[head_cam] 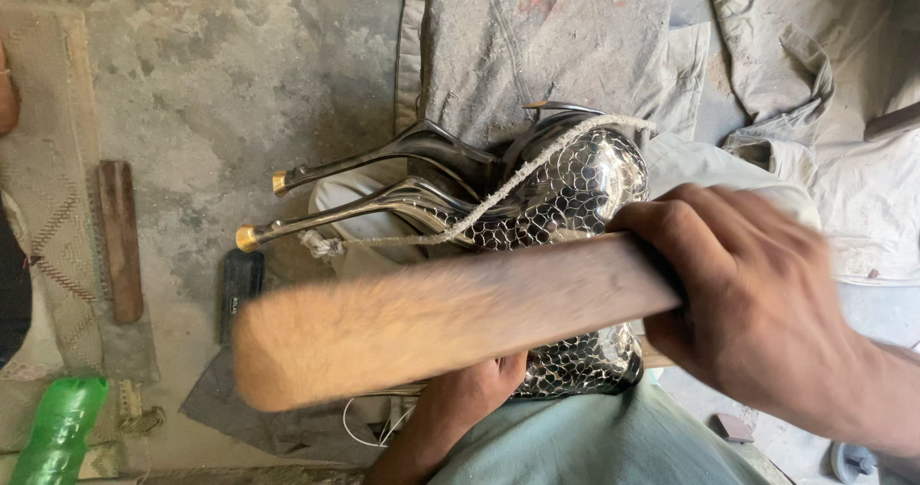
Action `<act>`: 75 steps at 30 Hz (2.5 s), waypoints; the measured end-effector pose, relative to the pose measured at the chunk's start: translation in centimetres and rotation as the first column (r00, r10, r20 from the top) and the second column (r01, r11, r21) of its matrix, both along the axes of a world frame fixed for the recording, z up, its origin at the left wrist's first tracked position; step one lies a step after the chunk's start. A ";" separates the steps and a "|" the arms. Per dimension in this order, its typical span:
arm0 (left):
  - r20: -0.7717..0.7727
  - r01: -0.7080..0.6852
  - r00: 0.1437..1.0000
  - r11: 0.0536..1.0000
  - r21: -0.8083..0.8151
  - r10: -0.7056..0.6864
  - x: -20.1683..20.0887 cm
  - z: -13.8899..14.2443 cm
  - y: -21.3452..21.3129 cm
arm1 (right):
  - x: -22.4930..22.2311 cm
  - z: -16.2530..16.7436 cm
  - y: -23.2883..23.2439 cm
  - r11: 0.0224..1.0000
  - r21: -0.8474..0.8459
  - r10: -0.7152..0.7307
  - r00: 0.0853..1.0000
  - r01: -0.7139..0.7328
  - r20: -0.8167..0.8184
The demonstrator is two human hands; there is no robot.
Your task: The person sits on the floor holding a silver metal animal figurine on their lap. They hold a small punch against the figurine's textured surface and strike it repeatedly with a wooden mallet, repositioning the punch to work different spots of the decorative pattern.
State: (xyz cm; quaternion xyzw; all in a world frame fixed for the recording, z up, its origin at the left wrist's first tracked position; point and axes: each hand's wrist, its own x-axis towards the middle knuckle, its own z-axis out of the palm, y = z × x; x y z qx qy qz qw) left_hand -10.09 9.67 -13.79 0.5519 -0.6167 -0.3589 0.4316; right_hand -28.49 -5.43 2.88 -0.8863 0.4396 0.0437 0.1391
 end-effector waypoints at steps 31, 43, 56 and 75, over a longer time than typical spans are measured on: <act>0.063 0.189 0.953 0.745 0.640 -0.295 -0.8 -2.3 1.5 | -1.1 0.0 -1.0 0.998 -0.011 0.066 0.995 -0.067 -0.070; -0.019 0.062 0.998 0.993 0.105 -0.060 -1.2 -1.6 0.9 | -1.2 0.0 -1.4 0.998 -0.012 0.063 0.998 -0.063 0.005; -0.076 -0.002 0.997 0.996 0.084 0.008 -2.0 0.3 0.7 | -6.4 0.1 0.9 0.994 -0.106 0.005 0.998 -0.013 -0.070; -0.103 -0.008 0.994 0.974 0.225 0.032 -4.3 2.7 -4.5 | -5.2 0.8 -4.9 0.997 -0.006 0.070 0.962 -0.074 -0.265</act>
